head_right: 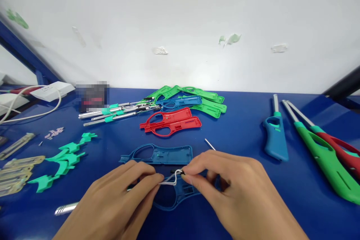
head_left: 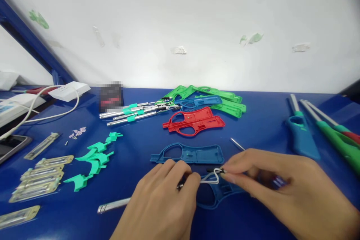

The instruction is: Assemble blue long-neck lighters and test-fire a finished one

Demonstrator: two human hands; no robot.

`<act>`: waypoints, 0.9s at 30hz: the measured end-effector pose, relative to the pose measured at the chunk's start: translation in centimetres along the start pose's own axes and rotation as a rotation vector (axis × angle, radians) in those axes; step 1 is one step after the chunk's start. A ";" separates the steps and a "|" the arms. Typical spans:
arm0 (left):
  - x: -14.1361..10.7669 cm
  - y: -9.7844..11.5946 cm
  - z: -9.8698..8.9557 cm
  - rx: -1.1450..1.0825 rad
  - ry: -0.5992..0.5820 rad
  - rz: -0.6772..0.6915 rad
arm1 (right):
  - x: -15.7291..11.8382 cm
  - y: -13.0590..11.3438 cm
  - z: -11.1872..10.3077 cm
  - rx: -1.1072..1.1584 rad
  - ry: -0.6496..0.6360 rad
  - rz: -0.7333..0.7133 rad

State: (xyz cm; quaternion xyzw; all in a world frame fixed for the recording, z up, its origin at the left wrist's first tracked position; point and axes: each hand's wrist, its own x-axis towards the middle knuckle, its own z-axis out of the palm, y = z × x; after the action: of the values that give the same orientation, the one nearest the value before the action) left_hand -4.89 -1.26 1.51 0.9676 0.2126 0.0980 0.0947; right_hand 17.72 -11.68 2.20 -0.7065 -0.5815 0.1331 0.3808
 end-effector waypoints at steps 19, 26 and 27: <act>0.0 0.3 0.0 -0.066 0.021 -0.040 | 0.5 -0.8 -0.5 -0.053 0.003 -0.116; -0.1 0.1 -0.5 -0.127 0.017 -0.066 | 0.0 -0.6 0.2 -0.204 0.085 -0.067; -0.1 0.1 -0.5 -0.126 0.020 -0.068 | -0.1 -0.6 0.3 -0.222 0.098 -0.062</act>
State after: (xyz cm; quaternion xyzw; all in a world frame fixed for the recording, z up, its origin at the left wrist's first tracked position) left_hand -5.03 -1.33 1.99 0.9509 0.2397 0.1176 0.1564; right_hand 17.04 -11.65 2.33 -0.7315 -0.5950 0.0216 0.3322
